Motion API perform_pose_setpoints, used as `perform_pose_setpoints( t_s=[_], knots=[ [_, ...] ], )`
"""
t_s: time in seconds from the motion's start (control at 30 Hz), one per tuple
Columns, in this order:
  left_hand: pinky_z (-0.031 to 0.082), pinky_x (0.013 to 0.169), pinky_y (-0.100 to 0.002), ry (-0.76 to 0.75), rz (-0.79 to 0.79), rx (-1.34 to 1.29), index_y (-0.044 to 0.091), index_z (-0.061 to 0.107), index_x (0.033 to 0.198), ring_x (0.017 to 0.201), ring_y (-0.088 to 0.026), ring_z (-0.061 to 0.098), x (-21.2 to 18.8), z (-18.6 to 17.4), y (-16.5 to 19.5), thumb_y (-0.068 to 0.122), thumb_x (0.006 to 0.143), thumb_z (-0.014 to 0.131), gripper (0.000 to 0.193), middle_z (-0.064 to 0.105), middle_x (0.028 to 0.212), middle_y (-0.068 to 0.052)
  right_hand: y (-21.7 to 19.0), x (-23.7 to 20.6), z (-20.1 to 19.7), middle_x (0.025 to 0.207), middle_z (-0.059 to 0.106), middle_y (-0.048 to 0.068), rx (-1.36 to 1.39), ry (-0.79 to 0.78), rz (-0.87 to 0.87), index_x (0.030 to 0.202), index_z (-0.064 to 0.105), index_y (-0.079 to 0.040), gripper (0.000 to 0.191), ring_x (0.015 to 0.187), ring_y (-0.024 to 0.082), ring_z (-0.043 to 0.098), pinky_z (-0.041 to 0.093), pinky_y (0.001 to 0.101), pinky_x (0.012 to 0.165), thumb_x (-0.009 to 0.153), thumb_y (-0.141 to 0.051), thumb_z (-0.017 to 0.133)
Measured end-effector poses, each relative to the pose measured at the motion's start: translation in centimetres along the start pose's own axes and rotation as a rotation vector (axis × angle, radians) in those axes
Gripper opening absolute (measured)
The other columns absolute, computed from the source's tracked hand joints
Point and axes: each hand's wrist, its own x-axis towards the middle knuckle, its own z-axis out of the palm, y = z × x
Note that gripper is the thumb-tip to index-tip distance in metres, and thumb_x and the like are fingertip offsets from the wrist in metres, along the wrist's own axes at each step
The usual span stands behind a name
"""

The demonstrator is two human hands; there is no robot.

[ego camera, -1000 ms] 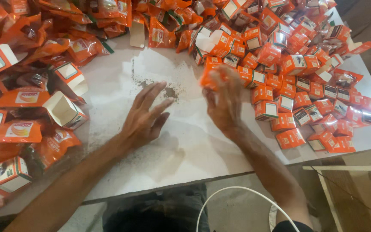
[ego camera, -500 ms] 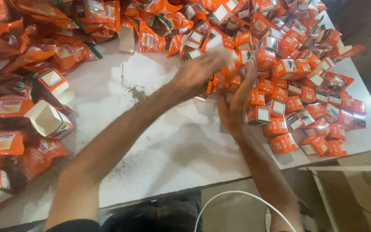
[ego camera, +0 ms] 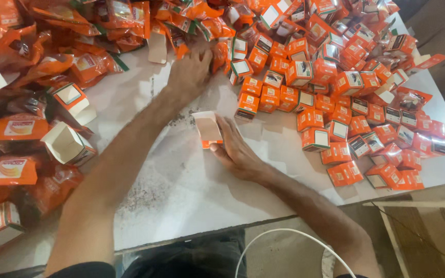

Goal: The person folds small orange cardboard boxes and inserts a packaged sachet into each one, closing the flaps, then places the finished box onto a large pile of completed boxes on the table. They repeat this packing cycle continuously, occasionally brushing spilled powder off the work surface.

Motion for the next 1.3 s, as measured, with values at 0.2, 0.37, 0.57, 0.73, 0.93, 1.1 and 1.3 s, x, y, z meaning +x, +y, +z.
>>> perform_pose_setpoints(
  t_s=[0.2, 0.37, 0.57, 0.73, 0.93, 1.1, 1.3],
  knots=[
    [0.056, 0.067, -0.049, -0.002, 0.105, -0.074, 0.008, 0.050, 0.135, 0.090, -0.038, 0.068, -9.8, -3.7, 1.5, 0.015, 0.084, 0.074, 0.057, 0.062, 0.106, -0.021, -1.3, 0.5, -1.0, 0.111, 0.068, 0.015, 0.141, 0.130, 0.216, 0.127, 0.063, 0.000, 0.054, 0.103, 0.031, 0.069, 0.055, 0.0383, 0.091, 0.081, -0.017, 0.086],
    [0.058, 0.073, -0.043, 0.365, 0.035, -0.531, 0.006, 0.052, 0.124, 0.084, -0.033, 0.070, -17.6, -7.0, 3.2, 0.004, 0.090, 0.071, 0.038, 0.064, 0.108, -0.018, -2.4, 0.8, 0.4, 0.112, 0.068, 0.017, 0.021, 0.191, 0.102, 0.121, 0.065, 0.001, 0.058, 0.107, 0.035, 0.066, 0.053, 0.0418, 0.091, 0.073, -0.019, 0.091],
    [0.055, 0.100, -0.052, 0.541, 0.530, -0.282, 0.003, 0.057, 0.124, 0.110, -0.036, 0.064, -19.7, -6.9, 5.0, -0.002, 0.084, 0.075, 0.044, 0.064, 0.125, -0.021, -2.6, 1.4, 1.4, 0.116, 0.069, 0.018, -0.005, 0.123, 0.081, 0.124, 0.065, 0.000, 0.056, 0.112, 0.036, 0.066, 0.054, 0.0435, 0.096, 0.073, -0.009, 0.087],
    [0.031, 0.116, -0.067, 0.430, 0.326, -0.327, 0.002, 0.061, 0.124, 0.140, -0.045, 0.043, -19.2, -6.4, 4.9, 0.014, 0.079, 0.077, 0.049, 0.062, 0.127, -0.022, -2.4, 2.2, 1.7, 0.123, 0.069, 0.018, 0.018, 0.122, 0.021, 0.130, 0.062, -0.001, 0.062, 0.118, 0.037, 0.066, 0.053, 0.0440, 0.100, 0.075, -0.012, 0.087],
    [0.018, 0.113, -0.074, 0.401, 0.062, -0.302, 0.010, 0.072, 0.102, 0.145, -0.055, 0.022, -18.9, -6.1, 5.4, 0.022, 0.083, 0.075, 0.023, 0.035, 0.153, -0.034, -2.8, 2.3, 2.3, 0.121, 0.070, 0.016, -0.026, 0.118, 0.008, 0.131, 0.062, -0.002, 0.064, 0.121, 0.040, 0.063, 0.050, 0.0463, 0.104, 0.076, -0.016, 0.090],
    [0.025, 0.112, -0.068, 0.293, -0.034, -0.325, 0.012, 0.077, 0.100, 0.145, -0.055, 0.024, -18.0, -5.6, 5.8, 0.018, 0.086, 0.074, 0.015, 0.025, 0.159, -0.029, -2.8, 2.3, 2.4, 0.119, 0.070, 0.017, 0.000, 0.090, 0.093, 0.132, 0.062, -0.002, 0.062, 0.116, 0.038, 0.065, 0.052, 0.0442, 0.101, 0.077, -0.017, 0.087],
    [0.057, 0.080, -0.042, 0.075, -0.481, -0.896, 0.007, 0.053, 0.128, 0.098, -0.036, 0.071, -17.9, -4.6, 4.7, 0.021, 0.086, 0.072, 0.049, 0.063, 0.124, -0.022, -2.6, 1.5, 3.1, 0.122, 0.067, 0.020, -0.009, 0.122, 0.126, 0.137, 0.051, 0.002, 0.072, 0.111, 0.037, 0.069, 0.056, 0.0439, 0.092, 0.079, -0.020, 0.089]
  ],
)
